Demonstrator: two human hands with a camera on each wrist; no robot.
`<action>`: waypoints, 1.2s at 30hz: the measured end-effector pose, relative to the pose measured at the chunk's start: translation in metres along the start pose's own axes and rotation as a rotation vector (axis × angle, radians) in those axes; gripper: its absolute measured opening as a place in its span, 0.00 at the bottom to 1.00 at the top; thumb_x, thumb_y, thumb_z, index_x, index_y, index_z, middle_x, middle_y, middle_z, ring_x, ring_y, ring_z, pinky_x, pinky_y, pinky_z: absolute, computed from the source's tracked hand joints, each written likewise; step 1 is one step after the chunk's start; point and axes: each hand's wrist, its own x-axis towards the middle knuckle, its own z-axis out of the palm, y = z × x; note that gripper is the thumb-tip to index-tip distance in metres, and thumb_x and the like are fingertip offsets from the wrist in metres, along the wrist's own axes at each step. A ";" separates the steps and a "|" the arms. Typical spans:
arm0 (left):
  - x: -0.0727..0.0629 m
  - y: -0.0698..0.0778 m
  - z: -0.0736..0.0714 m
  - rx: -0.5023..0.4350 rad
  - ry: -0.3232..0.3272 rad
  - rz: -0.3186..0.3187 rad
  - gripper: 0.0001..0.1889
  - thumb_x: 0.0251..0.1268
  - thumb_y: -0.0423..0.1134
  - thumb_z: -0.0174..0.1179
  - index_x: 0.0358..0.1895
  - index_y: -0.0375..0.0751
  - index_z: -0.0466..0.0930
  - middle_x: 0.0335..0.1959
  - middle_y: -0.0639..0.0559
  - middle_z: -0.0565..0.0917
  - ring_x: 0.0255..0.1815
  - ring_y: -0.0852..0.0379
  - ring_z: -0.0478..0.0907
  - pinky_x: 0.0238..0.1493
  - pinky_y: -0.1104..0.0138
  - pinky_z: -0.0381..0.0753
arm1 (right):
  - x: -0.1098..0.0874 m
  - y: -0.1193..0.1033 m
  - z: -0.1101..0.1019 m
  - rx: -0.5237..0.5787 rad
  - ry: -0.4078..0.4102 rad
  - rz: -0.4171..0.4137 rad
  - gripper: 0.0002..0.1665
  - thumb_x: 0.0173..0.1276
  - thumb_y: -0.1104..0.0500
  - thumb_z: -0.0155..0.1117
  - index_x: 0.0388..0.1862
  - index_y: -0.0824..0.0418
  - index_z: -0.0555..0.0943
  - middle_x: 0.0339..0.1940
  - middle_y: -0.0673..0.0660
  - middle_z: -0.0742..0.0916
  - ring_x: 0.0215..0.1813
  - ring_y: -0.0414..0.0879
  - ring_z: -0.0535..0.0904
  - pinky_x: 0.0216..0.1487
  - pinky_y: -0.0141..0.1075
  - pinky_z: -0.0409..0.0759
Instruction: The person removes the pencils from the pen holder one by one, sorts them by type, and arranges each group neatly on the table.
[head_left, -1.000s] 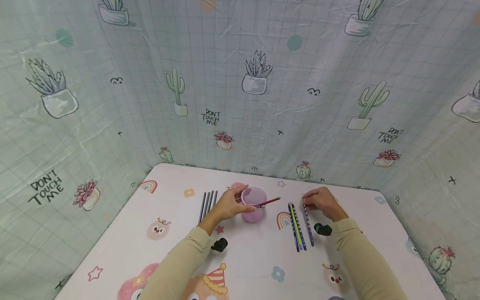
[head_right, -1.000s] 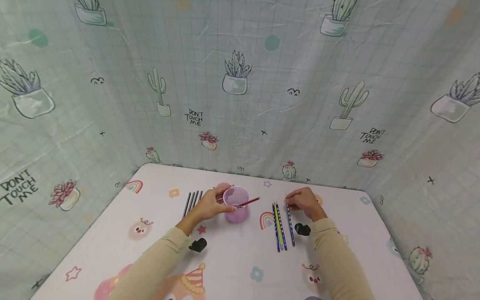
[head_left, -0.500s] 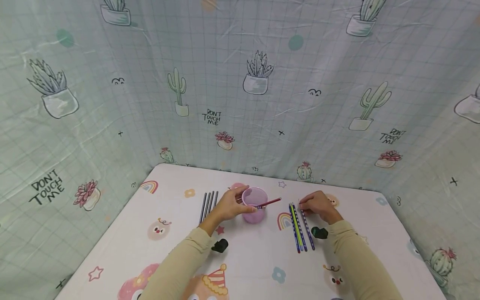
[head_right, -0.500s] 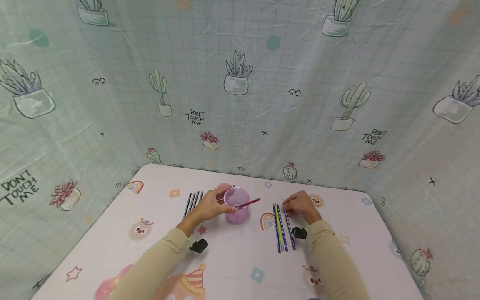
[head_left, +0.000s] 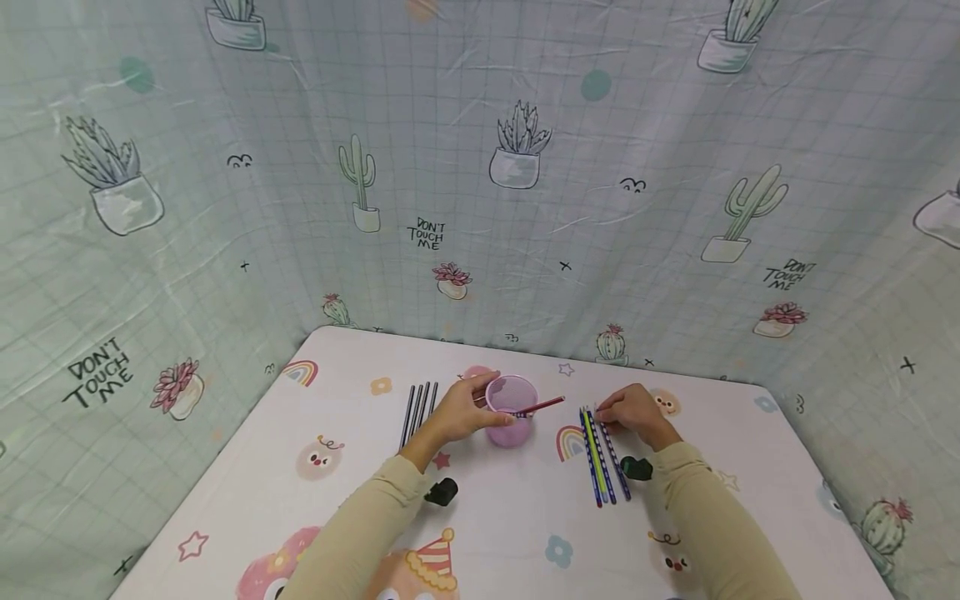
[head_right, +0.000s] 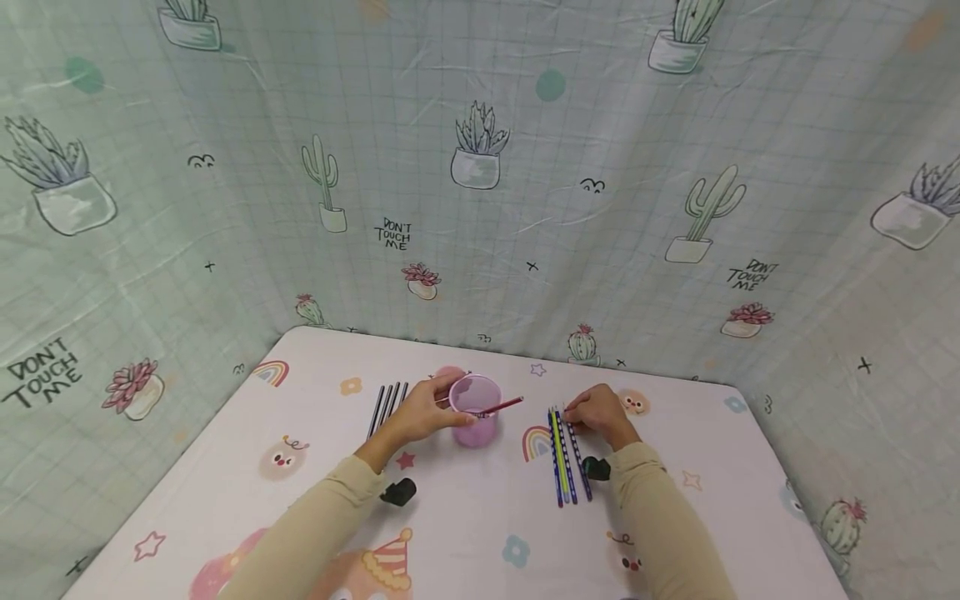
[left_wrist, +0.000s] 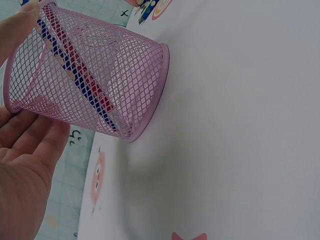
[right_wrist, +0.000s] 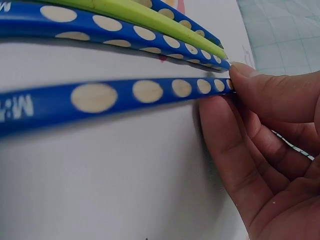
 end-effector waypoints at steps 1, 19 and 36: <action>0.000 0.000 0.000 0.002 -0.001 0.001 0.47 0.55 0.41 0.80 0.76 0.29 0.66 0.74 0.36 0.75 0.73 0.40 0.76 0.74 0.54 0.78 | 0.000 0.000 0.000 0.002 0.001 0.003 0.09 0.66 0.65 0.74 0.43 0.70 0.89 0.33 0.58 0.91 0.29 0.43 0.84 0.30 0.31 0.85; 0.000 0.001 0.001 -0.005 0.003 -0.024 0.50 0.55 0.42 0.80 0.78 0.30 0.63 0.76 0.37 0.73 0.74 0.41 0.75 0.75 0.54 0.77 | -0.006 -0.008 -0.001 0.045 0.083 -0.116 0.18 0.68 0.61 0.72 0.54 0.70 0.86 0.42 0.61 0.91 0.37 0.43 0.87 0.39 0.34 0.89; -0.001 0.007 0.001 -0.001 0.003 -0.038 0.49 0.56 0.42 0.80 0.78 0.30 0.64 0.74 0.36 0.75 0.73 0.41 0.77 0.74 0.52 0.78 | -0.020 -0.032 0.007 0.162 -0.011 -0.293 0.27 0.69 0.60 0.74 0.64 0.69 0.81 0.56 0.66 0.90 0.52 0.46 0.88 0.63 0.45 0.87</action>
